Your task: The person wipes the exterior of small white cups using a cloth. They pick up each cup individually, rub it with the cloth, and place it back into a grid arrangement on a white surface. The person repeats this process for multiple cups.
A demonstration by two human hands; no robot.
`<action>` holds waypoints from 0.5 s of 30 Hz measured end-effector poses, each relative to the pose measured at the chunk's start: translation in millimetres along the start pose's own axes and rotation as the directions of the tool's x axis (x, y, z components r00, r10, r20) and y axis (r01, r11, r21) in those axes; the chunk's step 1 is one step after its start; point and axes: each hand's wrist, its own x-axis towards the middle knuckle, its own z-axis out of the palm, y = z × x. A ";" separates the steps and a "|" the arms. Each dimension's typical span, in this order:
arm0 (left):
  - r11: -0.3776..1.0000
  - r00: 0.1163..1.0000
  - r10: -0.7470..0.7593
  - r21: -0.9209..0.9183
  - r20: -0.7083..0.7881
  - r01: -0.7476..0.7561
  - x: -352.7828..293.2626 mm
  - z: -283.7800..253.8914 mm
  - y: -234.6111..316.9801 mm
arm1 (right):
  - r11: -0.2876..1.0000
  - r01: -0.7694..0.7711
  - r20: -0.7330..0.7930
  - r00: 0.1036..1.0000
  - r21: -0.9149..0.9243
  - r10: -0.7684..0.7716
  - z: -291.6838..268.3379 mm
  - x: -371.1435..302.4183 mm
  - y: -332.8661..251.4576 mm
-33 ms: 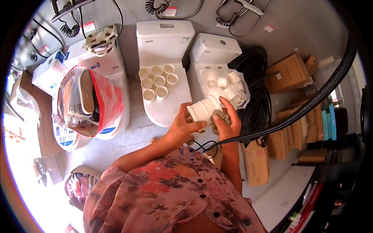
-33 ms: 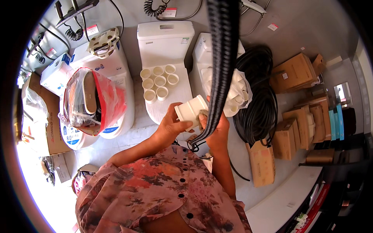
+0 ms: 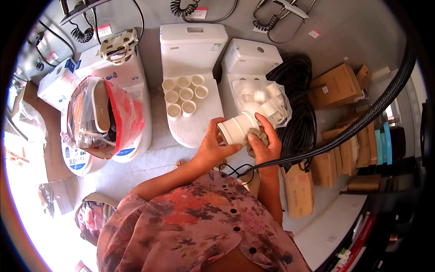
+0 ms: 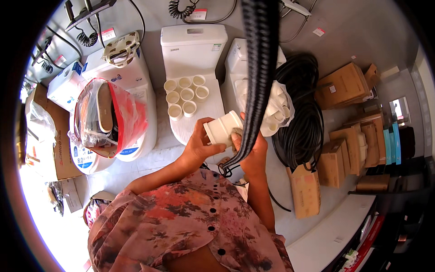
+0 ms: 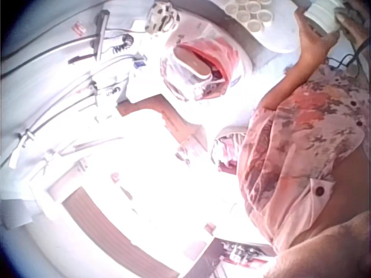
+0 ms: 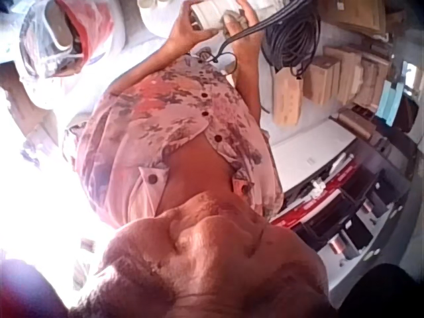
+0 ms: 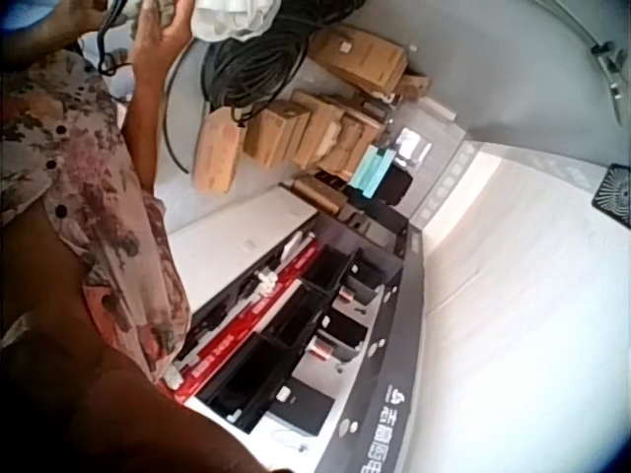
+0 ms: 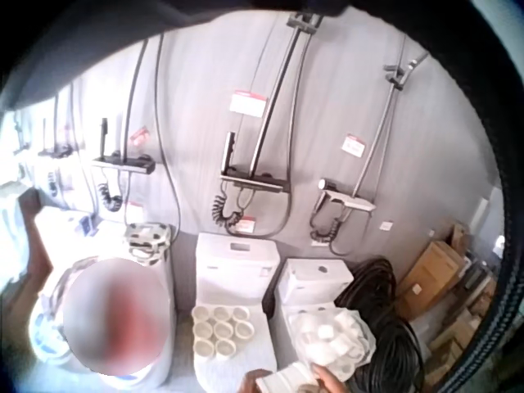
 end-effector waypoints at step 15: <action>0.682 0.910 0.412 0.646 0.048 -0.343 0.3 -6.8 6.0 | 0.999 0.014 -0.069 0.998 0.030 -0.012 21.6 18.8 3.3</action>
